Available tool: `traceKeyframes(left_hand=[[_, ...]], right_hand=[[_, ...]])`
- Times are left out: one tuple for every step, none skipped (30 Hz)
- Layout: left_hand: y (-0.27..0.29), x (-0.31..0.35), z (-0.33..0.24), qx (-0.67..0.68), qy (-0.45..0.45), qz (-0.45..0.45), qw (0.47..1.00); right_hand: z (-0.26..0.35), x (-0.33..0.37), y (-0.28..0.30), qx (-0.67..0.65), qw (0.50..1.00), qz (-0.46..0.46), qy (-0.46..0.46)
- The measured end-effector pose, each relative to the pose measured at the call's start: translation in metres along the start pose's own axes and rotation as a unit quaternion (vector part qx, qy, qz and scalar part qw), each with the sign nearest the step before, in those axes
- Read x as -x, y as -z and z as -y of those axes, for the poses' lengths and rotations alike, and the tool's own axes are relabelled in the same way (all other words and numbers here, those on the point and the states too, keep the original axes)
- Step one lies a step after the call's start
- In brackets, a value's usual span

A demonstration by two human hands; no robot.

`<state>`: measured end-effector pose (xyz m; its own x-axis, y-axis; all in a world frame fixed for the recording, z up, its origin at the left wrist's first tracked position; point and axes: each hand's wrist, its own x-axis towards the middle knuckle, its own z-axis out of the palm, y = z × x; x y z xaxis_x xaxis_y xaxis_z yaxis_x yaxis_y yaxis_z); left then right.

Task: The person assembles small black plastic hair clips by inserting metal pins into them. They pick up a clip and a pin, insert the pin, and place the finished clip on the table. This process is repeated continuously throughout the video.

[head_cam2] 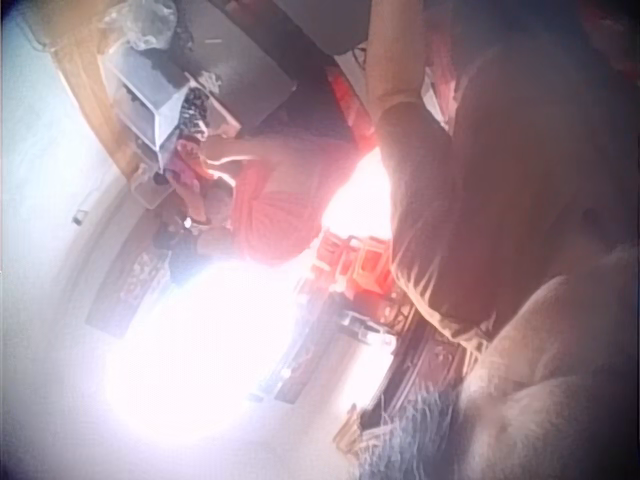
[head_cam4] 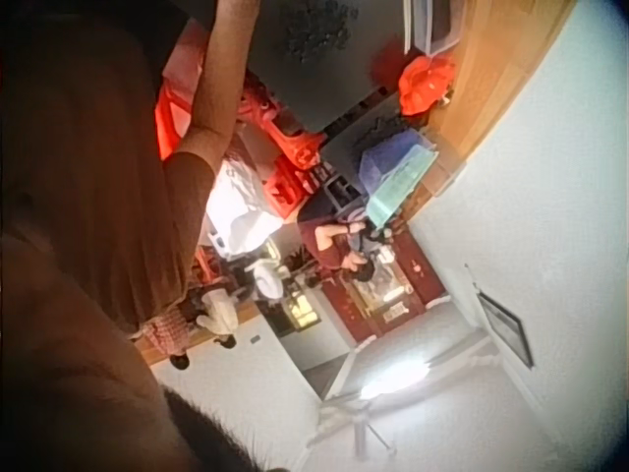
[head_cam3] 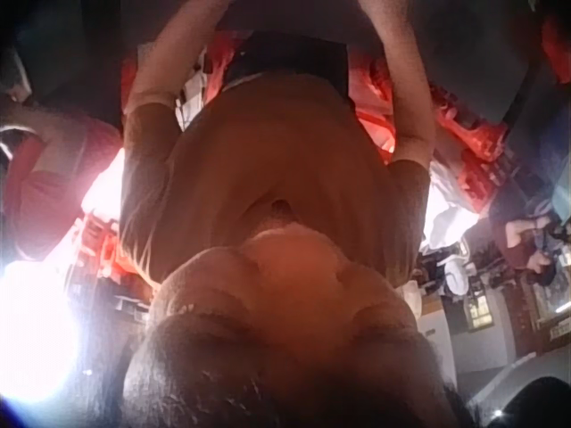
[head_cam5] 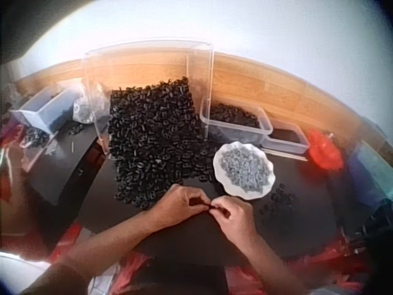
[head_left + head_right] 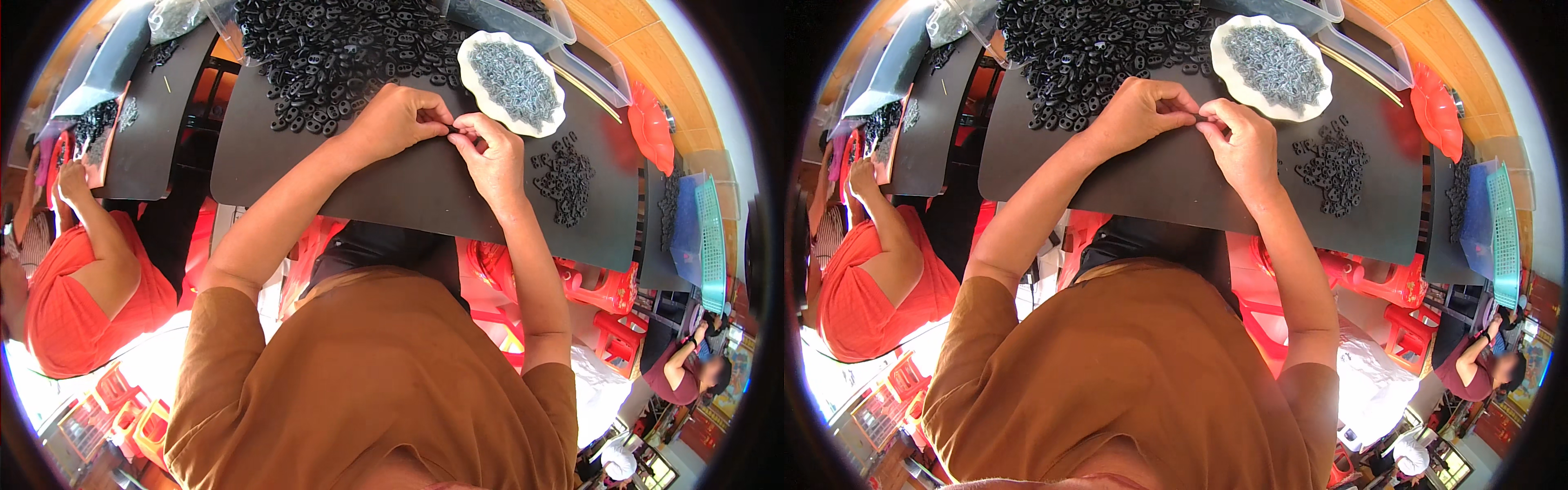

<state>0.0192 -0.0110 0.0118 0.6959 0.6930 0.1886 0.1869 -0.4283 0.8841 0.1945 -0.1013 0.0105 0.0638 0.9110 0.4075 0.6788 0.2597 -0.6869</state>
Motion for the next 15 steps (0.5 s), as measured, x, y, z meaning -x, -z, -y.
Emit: traceKeyframes(left_hand=[[0.0003,0.0001,0.0006,0.001,0.002,0.002,1.0],[0.0007,0.0002,0.0013,0.001,0.004,0.004,1.0],[0.0011,-0.0001,0.0024,0.01,0.004,0.007,1.0],[0.0014,-0.0005,0.0038,0.018,0.004,0.009,1.0],[0.0012,-0.0009,0.005,0.026,0.004,0.012,1.0],[0.0006,-0.0013,0.0057,0.031,0.006,0.008,0.999],[-0.0003,-0.0017,0.0063,0.036,0.007,0.005,0.999],[-0.0008,-0.0017,0.0066,0.041,0.008,0.001,0.999],[-0.0008,-0.0014,0.006,0.034,0.008,0.003,0.999],[-0.0004,-0.0011,0.0048,0.027,0.007,0.005,1.0],[0.0,-0.0009,0.004,0.02,0.006,0.006,1.0],[0.0001,-0.0008,0.004,0.018,0.006,0.007,1.0],[0.0002,-0.0007,0.0041,0.016,0.007,0.008,1.0],[0.0005,-0.0005,0.0041,0.015,0.008,0.009,1.0],[0.0008,-0.0004,0.0032,0.012,0.008,0.012,1.0]], right_hand=[[0.0001,0.0004,0.0,0.001,1.0,-0.001,-0.002],[0.0,0.0003,-0.0005,0.003,1.0,-0.001,-0.003],[-0.0004,0.0001,-0.0004,0.004,1.0,-0.002,-0.005],[-0.0008,-0.0005,-0.0001,0.013,1.0,-0.003,0.003],[-0.0013,-0.0013,0.0004,0.022,1.0,-0.004,0.011],[-0.0015,-0.0018,0.0006,0.031,0.999,-0.004,0.02],[-0.0019,-0.0019,0.0009,0.027,0.999,-0.002,0.019],[-0.0023,-0.0018,0.0013,0.023,1.0,0.0,0.019],[-0.0026,-0.0017,0.0015,0.018,1.0,0.002,0.018],[-0.0022,-0.0012,0.0017,0.015,1.0,0.0,0.018],[-0.0015,-0.0005,0.0021,0.012,1.0,-0.001,0.017],[-0.0013,-0.0002,0.0022,0.009,1.0,-0.002,0.016],[-0.0023,0.0,0.0017,0.01,1.0,-0.004,0.018],[-0.004,0.0003,0.0007,0.01,1.0,-0.005,0.02],[-0.0052,0.001,0.0002,0.011,1.0,-0.008,0.021]])
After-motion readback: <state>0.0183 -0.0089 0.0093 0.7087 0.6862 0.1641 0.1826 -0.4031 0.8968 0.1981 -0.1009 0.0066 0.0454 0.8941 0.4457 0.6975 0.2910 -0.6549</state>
